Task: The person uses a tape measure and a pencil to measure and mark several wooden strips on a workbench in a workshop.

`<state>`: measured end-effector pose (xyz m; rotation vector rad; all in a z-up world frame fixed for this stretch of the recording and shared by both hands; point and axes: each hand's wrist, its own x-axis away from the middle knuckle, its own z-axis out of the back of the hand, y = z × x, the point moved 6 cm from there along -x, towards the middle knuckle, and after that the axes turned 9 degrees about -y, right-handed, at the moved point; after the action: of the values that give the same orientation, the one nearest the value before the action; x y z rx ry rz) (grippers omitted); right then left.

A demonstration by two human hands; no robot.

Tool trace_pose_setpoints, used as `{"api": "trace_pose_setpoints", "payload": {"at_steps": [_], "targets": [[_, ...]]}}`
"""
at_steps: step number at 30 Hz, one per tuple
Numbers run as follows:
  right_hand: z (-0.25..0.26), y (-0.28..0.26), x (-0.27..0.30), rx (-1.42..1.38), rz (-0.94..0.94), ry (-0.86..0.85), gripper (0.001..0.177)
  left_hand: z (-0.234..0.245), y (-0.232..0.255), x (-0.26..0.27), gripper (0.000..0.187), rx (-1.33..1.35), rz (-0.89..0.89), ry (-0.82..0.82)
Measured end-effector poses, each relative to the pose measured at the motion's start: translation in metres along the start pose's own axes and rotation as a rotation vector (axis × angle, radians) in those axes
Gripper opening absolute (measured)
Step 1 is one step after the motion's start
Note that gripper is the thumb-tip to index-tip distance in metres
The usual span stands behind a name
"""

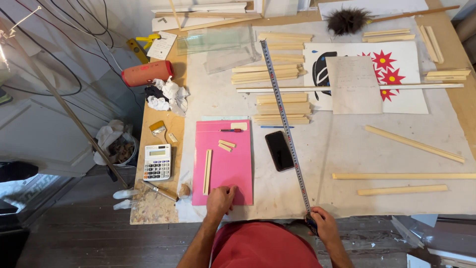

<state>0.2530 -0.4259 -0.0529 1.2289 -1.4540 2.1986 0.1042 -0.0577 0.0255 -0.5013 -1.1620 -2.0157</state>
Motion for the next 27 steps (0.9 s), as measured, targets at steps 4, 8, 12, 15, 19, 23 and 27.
{"api": "trace_pose_setpoints", "payload": {"at_steps": [4,8,12,15,19,23,27], "targets": [[0.002,0.006,-0.013,0.037,-0.016,0.032,0.032,0.0,-0.003,-0.01,0.052,-0.004,0.002,-0.043],[-0.001,0.01,0.005,-0.001,0.093,0.045,0.037,-0.012,-0.015,-0.016,0.052,-0.059,0.049,-0.043],[-0.004,0.012,0.0,-0.036,0.164,0.02,0.036,-0.003,-0.002,-0.006,0.05,-0.081,0.057,-0.038],[-0.014,-0.038,0.036,0.136,0.101,-0.091,0.028,-0.001,0.005,0.001,0.054,-0.07,0.082,-0.026],[-0.011,-0.027,0.026,0.167,0.112,-0.076,0.031,0.0,0.01,0.002,0.055,-0.049,0.085,-0.044],[-0.011,-0.029,0.031,0.161,0.093,-0.071,0.035,-0.003,0.005,0.001,0.057,-0.062,0.094,-0.023],[-0.01,-0.025,0.027,0.119,0.043,-0.058,0.038,-0.003,0.004,-0.001,0.059,-0.076,0.086,-0.003]]}}
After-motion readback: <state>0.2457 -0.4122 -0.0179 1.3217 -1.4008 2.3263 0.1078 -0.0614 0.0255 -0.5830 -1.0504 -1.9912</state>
